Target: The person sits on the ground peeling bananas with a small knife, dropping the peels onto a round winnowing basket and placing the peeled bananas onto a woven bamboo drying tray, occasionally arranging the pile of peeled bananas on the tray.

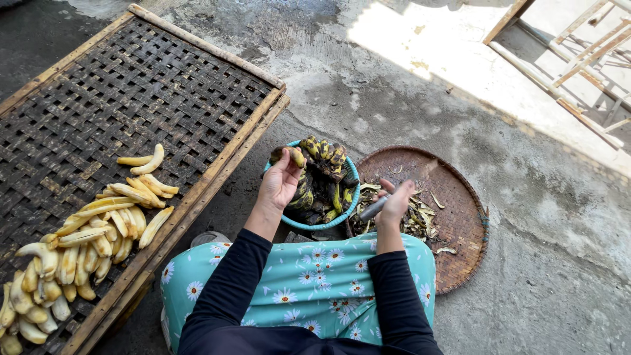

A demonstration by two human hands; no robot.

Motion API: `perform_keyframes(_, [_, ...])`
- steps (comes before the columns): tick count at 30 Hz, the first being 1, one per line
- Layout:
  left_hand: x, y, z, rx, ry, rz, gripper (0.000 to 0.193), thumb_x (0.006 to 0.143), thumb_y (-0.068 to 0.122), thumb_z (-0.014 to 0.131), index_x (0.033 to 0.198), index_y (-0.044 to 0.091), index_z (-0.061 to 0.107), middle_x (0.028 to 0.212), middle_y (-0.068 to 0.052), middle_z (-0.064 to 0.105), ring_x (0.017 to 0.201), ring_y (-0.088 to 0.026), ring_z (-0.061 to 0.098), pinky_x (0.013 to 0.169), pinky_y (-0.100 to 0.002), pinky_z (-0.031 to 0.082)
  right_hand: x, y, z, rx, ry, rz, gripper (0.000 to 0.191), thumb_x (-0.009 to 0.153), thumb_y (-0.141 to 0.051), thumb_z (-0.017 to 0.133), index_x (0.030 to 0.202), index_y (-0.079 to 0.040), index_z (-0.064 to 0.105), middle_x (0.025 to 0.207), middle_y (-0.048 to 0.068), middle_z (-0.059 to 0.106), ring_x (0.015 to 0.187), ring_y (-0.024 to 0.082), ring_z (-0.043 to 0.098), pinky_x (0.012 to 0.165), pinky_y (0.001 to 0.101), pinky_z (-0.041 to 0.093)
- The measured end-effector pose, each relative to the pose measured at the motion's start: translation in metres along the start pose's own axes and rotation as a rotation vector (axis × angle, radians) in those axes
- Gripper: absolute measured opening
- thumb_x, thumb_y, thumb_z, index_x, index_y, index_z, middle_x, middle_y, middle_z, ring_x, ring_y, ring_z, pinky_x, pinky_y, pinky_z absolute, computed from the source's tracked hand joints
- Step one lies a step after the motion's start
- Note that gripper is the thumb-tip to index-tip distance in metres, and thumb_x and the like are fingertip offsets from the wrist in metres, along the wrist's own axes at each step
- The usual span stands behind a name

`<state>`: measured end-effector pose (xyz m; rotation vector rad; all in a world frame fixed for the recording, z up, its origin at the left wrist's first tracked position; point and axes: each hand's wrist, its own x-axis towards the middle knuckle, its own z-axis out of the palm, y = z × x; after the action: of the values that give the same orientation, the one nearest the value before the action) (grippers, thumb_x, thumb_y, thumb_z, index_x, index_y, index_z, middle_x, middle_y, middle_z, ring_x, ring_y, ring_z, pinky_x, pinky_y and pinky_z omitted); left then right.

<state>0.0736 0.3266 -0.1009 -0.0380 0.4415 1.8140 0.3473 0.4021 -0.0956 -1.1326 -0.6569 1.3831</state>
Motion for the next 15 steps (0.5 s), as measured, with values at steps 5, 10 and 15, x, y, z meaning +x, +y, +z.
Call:
perform_keyframes(5, [0.000, -0.025, -0.012, 0.016, 0.166, -0.030, 0.020, 0.092, 0.018, 0.075, 0.106, 0.004, 0.071, 0.106, -0.010, 0.075, 0.098, -0.021, 0.075, 0.087, -0.029, 0.064, -0.066, -0.006, 0.043, -0.628, -0.703, -0.701, 0.065, 0.116, -0.032, 0.047, 0.172, -0.014, 0.019, 0.094, 0.013, 0.067, 0.089, 0.027, 0.065, 0.089, 0.0434, 0.055])
perform_keyframes(10, [-0.004, -0.039, -0.016, -0.004, 0.261, -0.075, 0.019, 0.090, 0.018, 0.076, 0.105, 0.008, 0.072, 0.101, -0.006, 0.074, 0.091, -0.019, 0.074, 0.078, -0.030, 0.064, -0.104, -0.014, 0.065, -1.019, -0.784, -1.003, 0.076, 0.100, -0.035, 0.063, 0.164, -0.013, 0.028, 0.116, 0.018, 0.068, 0.099, 0.034, 0.068, 0.081, 0.0412, 0.055])
perform_keyframes(15, [-0.009, -0.052, -0.013, -0.033, 0.167, -0.045, 0.015, 0.092, 0.013, 0.076, 0.104, 0.008, 0.070, 0.095, -0.003, 0.072, 0.082, -0.015, 0.072, 0.072, -0.030, 0.064, -0.108, -0.021, 0.070, -1.210, -0.791, -0.954, 0.076, 0.097, -0.038, 0.065, 0.161, -0.016, 0.032, 0.101, 0.010, 0.064, 0.087, 0.031, 0.066, 0.068, 0.0414, 0.053])
